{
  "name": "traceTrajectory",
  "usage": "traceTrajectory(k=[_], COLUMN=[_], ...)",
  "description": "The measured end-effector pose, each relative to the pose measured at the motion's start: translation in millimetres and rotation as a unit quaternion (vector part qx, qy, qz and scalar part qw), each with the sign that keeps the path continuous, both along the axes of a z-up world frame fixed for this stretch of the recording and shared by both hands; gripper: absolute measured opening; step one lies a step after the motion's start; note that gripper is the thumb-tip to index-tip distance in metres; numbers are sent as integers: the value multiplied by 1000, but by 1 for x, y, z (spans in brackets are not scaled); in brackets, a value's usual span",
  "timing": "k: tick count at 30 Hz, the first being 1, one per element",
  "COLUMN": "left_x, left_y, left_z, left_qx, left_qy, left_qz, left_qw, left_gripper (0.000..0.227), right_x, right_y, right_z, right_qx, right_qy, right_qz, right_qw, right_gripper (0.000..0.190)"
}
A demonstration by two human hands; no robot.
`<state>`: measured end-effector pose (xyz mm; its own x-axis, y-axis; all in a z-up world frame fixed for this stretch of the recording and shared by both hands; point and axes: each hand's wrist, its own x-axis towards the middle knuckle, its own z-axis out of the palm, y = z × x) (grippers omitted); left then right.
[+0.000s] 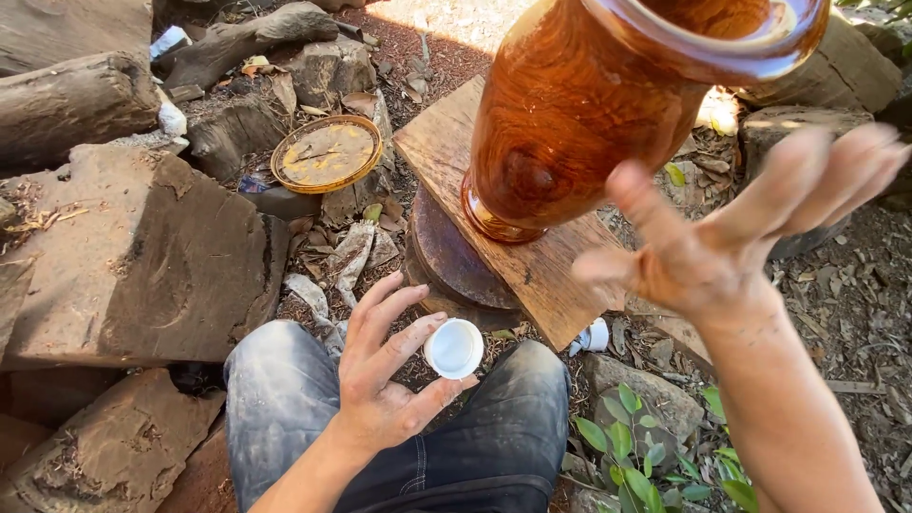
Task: Applying a liquid finish to a large turned wooden vase by hand and rotating it on a stand.
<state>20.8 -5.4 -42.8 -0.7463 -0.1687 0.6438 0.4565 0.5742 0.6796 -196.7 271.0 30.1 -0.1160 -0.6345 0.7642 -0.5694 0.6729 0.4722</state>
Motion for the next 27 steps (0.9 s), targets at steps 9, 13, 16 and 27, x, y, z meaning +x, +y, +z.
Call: traceTrajectory(k=[9,13,16,27], left_x=[2,3,3,7], left_y=[3,7,12,10], left_z=[-9,-15,-14,-19], left_qx=[16,17,25,35], left_qy=[-10,-16,-16,-13], left_qz=[-7,-14,-21,-16], left_qw=[1000,1000,999,999], left_gripper=[49,52,50,49], right_x=[8,-12,-13,6], right_y=[-10,0,-7,-18], right_z=[-24,-14,-20,14], right_qx=[50,-60,-52,-12], right_qy=[11,-22,-19,39], right_qz=[-1,18,-3,-6], right_qw=[999,998,998,999], right_gripper=[78,95,93,81])
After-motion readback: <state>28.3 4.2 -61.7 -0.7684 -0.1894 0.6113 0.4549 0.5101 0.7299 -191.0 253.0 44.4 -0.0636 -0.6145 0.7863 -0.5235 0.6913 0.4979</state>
